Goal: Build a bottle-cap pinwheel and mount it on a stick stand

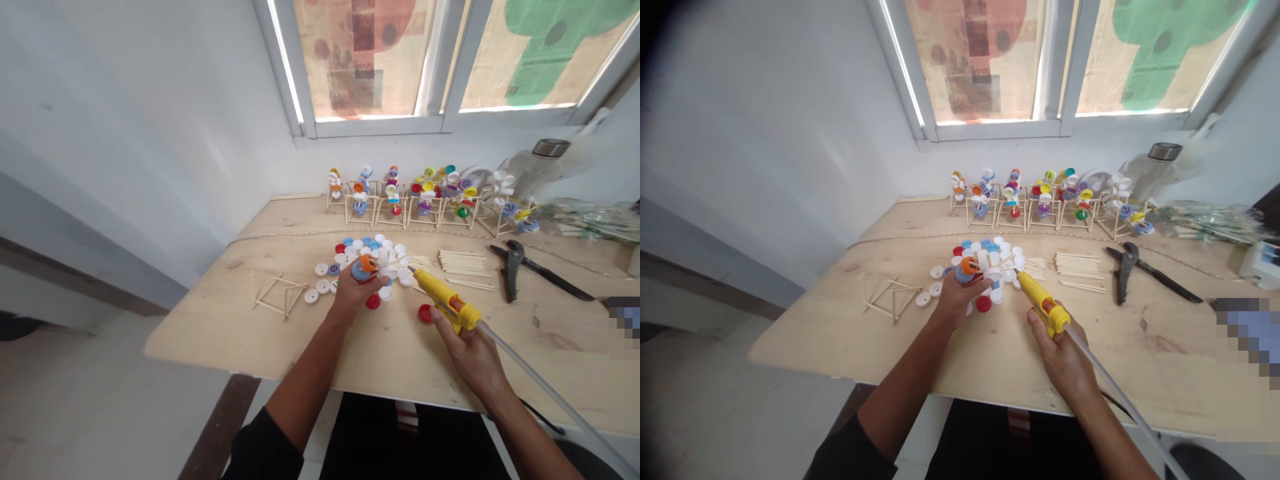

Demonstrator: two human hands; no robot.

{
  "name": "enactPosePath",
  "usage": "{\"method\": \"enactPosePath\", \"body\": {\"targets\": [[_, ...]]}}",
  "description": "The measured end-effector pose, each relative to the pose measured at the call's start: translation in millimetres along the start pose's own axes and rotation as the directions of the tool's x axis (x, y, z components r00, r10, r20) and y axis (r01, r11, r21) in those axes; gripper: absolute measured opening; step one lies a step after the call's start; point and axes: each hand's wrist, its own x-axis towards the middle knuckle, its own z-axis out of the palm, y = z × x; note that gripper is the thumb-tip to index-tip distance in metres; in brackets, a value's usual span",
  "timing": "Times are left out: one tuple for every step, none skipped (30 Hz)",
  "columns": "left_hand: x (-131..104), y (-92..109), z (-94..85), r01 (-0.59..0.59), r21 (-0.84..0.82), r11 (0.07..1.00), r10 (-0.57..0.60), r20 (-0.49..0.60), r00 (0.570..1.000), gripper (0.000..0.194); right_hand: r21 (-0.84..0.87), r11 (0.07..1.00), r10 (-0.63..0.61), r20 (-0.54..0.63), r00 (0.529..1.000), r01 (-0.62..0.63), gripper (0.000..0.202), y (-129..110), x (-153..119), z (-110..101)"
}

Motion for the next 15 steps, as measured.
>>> {"method": "enactPosePath", "body": {"targets": [[0.2, -0.3, 0.3, 0.004, -0.005, 1.0, -0.004, -0.004, 1.0, 0.034, -0.001, 1.0, 0.007, -0.004, 1.0, -0.007, 0.038, 0.2, -0.3, 0.5], [0.6, -0.8, 0.5, 0.011, -0.017, 1.0, -0.011, -0.009, 1.0, 0.034, 0.0, 1.0, 0.011, -0.007, 1.0, -0.011, 0.038, 0.5, -0.7, 1.1], [1.0, -1.4, 0.9, 0.019, -0.037, 0.999, -0.02, -0.013, 1.0, 0.035, -0.002, 1.0, 0.014, -0.007, 1.0, -0.014, 0.039, 1.1, -1.0, 1.5], [1.5, -2.2, 1.2, 0.027, -0.061, 0.998, -0.028, -0.019, 0.999, 0.036, -0.008, 1.0, 0.017, 0.004, 1.0, -0.017, 0.039, 1.8, -1.1, 1.6], [2.1, -2.9, 1.4, 0.032, -0.09, 0.995, -0.035, -0.028, 0.999, 0.036, -0.013, 1.0, 0.023, 0.01, 1.0, -0.023, 0.04, 2.8, -1.0, 1.2], [2.6, -3.5, 1.6, 0.037, -0.124, 0.992, -0.041, -0.036, 0.999, 0.035, -0.018, 0.999, 0.032, 0.013, 0.999, -0.031, 0.041, 4.0, -0.5, 0.2], [3.2, -3.9, 1.7, 0.039, -0.161, 0.986, -0.046, -0.044, 0.998, 0.035, -0.02, 0.999, 0.039, 0.008, 0.999, -0.039, 0.042, 5.2, 0.6, -1.8], [3.7, -4.1, 1.7, 0.039, -0.199, 0.979, -0.051, -0.052, 0.997, 0.034, -0.023, 0.999, 0.047, -0.005, 0.999, -0.047, 0.044, 6.5, 2.2, -4.9], [4.1, -3.9, 1.6, 0.04, -0.239, 0.97, -0.056, -0.061, 0.997, 0.033, -0.029, 0.998, 0.053, -0.02, 0.998, -0.053, 0.046, 7.8, 4.5, -9.2], [4.4, -3.4, 1.6, 0.043, -0.281, 0.959, -0.064, -0.068, 0.996, 0.032, -0.038, 0.998, 0.055, -0.036, 0.998, -0.056, 0.047, 9.0, 7.4, -14.6], [4.6, -2.6, 1.5, 0.048, -0.321, 0.946, -0.075, -0.07, 0.995, 0.032, -0.05, 0.997, 0.054, -0.047, 0.997, -0.056, 0.049, 10.1, 10.7, -21.2], [4.7, -1.5, 1.5, 0.056, -0.358, 0.932, -0.086, -0.069, 0.994, 0.032, -0.063, 0.997, 0.05, -0.052, 0.997, -0.054, 0.049, 11.3, 14.2, -28.6], [4.6, -0.3, 1.6, 0.067, -0.391, 0.918, -0.099, -0.062, 0.993, 0.032, -0.074, 0.996, 0.043, -0.064, 0.997, -0.048, 0.05, 12.9, 18.0, -36.7], [4.4, 1.1, 1.8, 0.079, -0.42, 0.904, -0.11, -0.049, 0.993, 0.034, -0.091, 0.995, 0.026, -0.077, 0.997, -0.033, 0.05, 15.1, 21.8, -45.2], [4.1, 2.3, 2.1, 0.09, -0.442, 0.892, -0.117, -0.033, 0.993, 0.035, -0.13, 0.992, -0.011, -0.104, 0.995, -0.002, 0.049, 18.1, 25.5, -54.0]]}}
